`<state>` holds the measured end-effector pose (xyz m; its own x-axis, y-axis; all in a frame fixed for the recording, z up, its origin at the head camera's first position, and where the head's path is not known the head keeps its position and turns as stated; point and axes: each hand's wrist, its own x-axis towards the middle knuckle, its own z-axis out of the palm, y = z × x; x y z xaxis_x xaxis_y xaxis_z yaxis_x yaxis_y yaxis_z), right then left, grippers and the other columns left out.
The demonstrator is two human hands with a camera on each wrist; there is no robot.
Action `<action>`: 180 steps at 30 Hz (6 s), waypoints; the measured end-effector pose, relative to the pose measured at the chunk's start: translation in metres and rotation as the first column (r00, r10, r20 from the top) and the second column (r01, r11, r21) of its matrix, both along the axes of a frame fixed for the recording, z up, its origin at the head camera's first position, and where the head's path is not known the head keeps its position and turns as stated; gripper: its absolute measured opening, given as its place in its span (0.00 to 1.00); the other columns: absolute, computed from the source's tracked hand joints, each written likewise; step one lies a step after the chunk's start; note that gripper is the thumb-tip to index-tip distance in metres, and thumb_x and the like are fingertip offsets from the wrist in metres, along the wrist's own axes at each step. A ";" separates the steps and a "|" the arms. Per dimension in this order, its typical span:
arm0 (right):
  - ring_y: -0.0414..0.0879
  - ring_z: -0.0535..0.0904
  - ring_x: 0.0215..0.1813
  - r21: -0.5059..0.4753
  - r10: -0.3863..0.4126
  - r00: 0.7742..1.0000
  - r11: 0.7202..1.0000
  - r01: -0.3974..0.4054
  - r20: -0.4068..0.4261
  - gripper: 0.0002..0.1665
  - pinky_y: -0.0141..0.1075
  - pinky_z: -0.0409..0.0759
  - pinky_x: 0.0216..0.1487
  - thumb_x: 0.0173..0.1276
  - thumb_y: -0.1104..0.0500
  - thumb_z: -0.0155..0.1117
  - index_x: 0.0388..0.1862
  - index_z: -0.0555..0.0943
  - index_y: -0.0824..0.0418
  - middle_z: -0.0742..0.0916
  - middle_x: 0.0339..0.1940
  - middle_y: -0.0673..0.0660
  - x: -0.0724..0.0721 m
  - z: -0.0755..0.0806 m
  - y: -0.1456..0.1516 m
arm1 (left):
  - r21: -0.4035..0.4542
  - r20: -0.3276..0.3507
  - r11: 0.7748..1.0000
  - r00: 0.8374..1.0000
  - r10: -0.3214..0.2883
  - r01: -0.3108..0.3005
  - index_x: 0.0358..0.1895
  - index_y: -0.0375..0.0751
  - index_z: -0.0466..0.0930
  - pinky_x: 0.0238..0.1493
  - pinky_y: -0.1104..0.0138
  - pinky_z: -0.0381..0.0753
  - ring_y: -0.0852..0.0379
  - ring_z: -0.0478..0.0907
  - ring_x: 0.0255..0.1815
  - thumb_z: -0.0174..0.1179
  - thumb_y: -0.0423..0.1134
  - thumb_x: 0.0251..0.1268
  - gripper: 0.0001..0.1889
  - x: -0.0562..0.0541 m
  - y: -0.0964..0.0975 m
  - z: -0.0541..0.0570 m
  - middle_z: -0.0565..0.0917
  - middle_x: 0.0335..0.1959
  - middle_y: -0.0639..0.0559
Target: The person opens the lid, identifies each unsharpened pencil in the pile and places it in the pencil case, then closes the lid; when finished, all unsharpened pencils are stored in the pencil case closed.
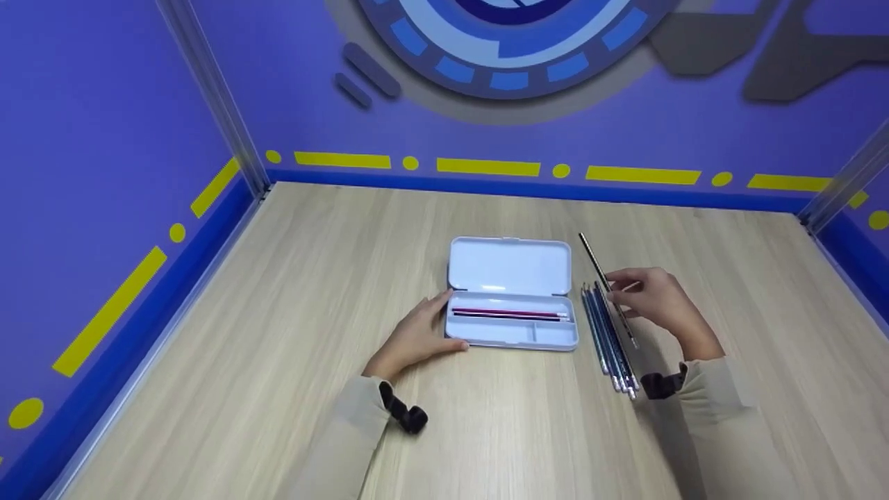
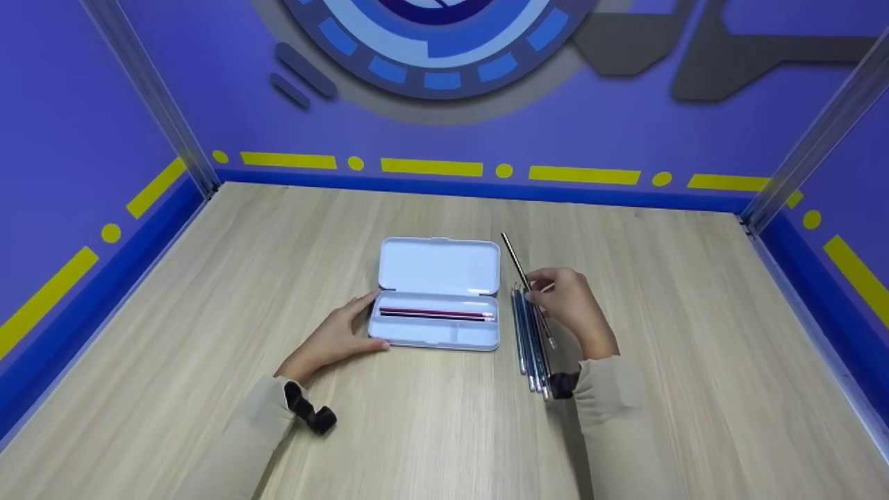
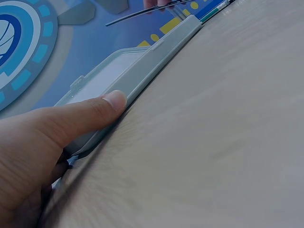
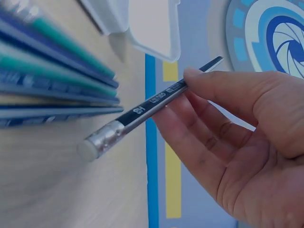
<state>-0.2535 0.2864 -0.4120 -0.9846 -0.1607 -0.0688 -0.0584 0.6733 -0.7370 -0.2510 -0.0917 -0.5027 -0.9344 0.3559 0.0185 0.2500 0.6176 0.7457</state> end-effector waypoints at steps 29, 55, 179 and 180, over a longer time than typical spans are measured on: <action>0.53 0.84 0.46 0.003 0.123 0.952 0.992 -0.127 -0.282 0.15 0.39 0.85 0.44 0.64 0.69 0.64 0.49 0.84 0.65 0.88 0.45 0.62 -0.021 0.004 -0.071 | -0.004 -0.029 1.000 1.000 -0.012 0.012 0.75 0.48 0.56 0.75 0.49 0.55 0.39 0.54 0.76 0.73 0.56 0.45 0.53 -0.001 0.000 -0.001 0.61 0.75 0.47; 0.50 0.85 0.44 0.211 0.344 0.913 0.930 -0.300 -0.220 0.13 0.44 0.84 0.49 0.61 0.71 0.65 0.42 0.88 0.61 0.90 0.39 0.57 -0.030 -0.028 -0.120 | -0.009 -0.035 1.000 0.999 -0.009 0.009 0.75 0.46 0.57 0.74 0.48 0.56 0.38 0.54 0.75 0.73 0.57 0.45 0.53 0.001 -0.003 -0.006 0.63 0.74 0.46; 0.42 0.79 0.31 0.090 -0.005 0.993 0.996 -0.005 0.114 0.26 0.32 0.80 0.31 0.61 0.66 0.66 0.57 0.74 0.78 0.85 0.37 0.66 0.027 -0.043 0.018 | 0.004 -0.015 1.000 1.000 -0.009 0.009 0.75 0.47 0.55 0.74 0.50 0.56 0.42 0.55 0.75 0.74 0.57 0.45 0.54 0.001 0.000 0.000 0.61 0.75 0.44; 0.42 0.80 0.31 0.088 -0.003 0.993 0.996 -0.007 0.114 0.26 0.32 0.80 0.31 0.61 0.66 0.66 0.57 0.74 0.79 0.85 0.37 0.66 0.027 -0.043 0.018 | 0.005 -0.018 1.000 1.000 -0.009 0.009 0.75 0.46 0.55 0.74 0.50 0.56 0.41 0.56 0.75 0.74 0.57 0.45 0.54 0.001 0.000 0.000 0.61 0.75 0.44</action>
<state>-0.2266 0.3046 -0.4553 -0.9692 -0.1509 -0.1947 0.0214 0.7358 -0.6768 -0.2503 -0.0914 -0.5031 -0.9305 0.3644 0.0369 0.2690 0.6116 0.7440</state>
